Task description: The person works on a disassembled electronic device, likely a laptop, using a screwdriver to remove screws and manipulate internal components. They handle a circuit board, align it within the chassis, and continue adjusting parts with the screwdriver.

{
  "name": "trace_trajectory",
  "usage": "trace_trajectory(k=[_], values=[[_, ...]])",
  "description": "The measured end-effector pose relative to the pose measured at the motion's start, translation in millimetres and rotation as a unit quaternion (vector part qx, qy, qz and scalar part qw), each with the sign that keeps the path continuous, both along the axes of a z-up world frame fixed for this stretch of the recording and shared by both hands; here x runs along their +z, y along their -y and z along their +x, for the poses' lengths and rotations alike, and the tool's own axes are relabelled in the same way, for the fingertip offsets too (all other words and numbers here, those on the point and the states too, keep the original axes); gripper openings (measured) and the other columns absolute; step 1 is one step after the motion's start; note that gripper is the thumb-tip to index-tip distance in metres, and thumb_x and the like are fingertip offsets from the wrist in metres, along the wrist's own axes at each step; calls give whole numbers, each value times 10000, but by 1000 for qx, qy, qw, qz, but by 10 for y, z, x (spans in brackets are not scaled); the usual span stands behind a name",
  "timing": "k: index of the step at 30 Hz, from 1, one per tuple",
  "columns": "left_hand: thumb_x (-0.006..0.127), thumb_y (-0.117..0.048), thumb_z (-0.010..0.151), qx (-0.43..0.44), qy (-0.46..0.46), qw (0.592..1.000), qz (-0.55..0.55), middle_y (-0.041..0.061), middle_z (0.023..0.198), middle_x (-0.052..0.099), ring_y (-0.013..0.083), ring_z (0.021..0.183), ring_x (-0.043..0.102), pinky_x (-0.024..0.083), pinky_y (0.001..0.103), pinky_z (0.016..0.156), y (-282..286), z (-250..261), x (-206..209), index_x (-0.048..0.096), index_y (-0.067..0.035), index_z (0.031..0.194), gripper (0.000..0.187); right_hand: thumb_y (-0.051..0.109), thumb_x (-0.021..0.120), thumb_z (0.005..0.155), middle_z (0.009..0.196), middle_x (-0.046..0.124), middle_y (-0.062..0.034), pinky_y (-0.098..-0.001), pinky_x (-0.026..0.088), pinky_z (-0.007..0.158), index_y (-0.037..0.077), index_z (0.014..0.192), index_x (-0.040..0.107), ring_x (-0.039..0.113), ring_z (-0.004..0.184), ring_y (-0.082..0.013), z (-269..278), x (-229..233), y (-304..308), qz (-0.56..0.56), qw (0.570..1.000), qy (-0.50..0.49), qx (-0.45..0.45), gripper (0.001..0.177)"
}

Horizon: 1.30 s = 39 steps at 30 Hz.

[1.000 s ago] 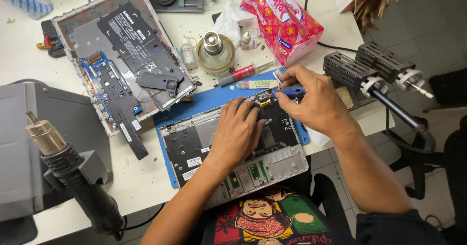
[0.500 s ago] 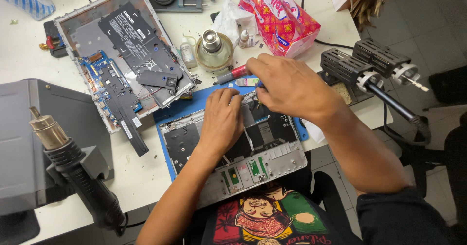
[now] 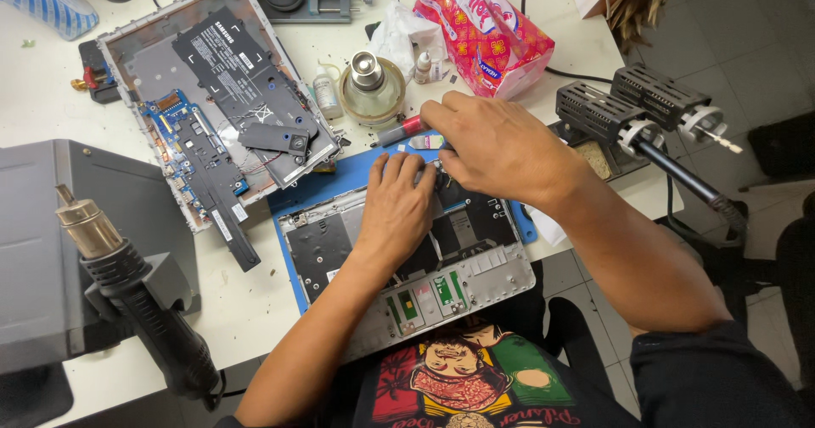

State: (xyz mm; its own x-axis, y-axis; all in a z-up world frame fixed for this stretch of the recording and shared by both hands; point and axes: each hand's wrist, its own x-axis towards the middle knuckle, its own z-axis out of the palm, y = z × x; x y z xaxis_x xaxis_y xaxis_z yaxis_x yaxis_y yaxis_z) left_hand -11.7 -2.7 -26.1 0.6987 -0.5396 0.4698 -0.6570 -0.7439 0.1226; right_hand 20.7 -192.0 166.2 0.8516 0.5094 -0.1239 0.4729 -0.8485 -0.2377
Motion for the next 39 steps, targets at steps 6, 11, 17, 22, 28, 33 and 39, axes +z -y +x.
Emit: trace_trajectory(k=[6,11,17,22,28,33,39], values=[[673,-95,934,-22,12,998,61,174,1216,697,386,1312,678,416,595,1243,-15,-40,159,798,-43,1296,387,143,753,1008,1072,715,-185,-568,658,798,70,1322,683,803,995,-441,19,-8,80,14,1000,-12,-9,329],[710,-114,929,-25,1,996,90,174,1220,710,373,1308,696,390,622,1268,5,-29,62,793,-36,1325,412,202,767,1014,1037,724,-187,-631,642,801,84,1286,667,788,986,-487,-13,-67,116,14,1000,-1,-3,313],[694,-148,981,-19,6,995,99,165,1218,707,356,1298,708,377,624,1271,22,-16,76,789,-48,1354,398,247,771,1016,1032,725,-167,-620,641,796,105,1314,655,789,985,-455,-9,-41,101,7,1000,30,-7,350],[713,-161,989,-11,24,995,99,164,1211,702,356,1297,701,390,615,1263,40,-45,6,788,-47,1339,376,303,753,1057,1028,763,-168,-631,641,810,128,1278,677,806,996,-465,-25,-35,95,13,999,40,-15,292],[735,-186,998,3,10,994,109,169,1245,704,373,1313,701,404,600,1257,81,-96,94,792,-53,1349,380,213,720,1024,1075,782,-200,-670,626,821,114,1318,652,798,1035,-501,-79,-12,90,56,998,4,-15,317],[745,-204,1013,10,3,994,110,164,1254,705,374,1319,711,413,590,1251,80,-108,112,788,-61,1357,375,293,801,971,1115,755,-190,-641,634,823,115,1316,660,784,1070,-488,-56,-61,99,80,995,57,10,412],[734,-170,988,0,16,996,85,174,1246,693,393,1308,712,427,581,1239,50,-99,89,778,-41,1350,387,311,790,990,1126,748,-215,-694,613,805,106,1348,633,774,1060,-523,-28,-87,99,106,994,34,-5,441]])
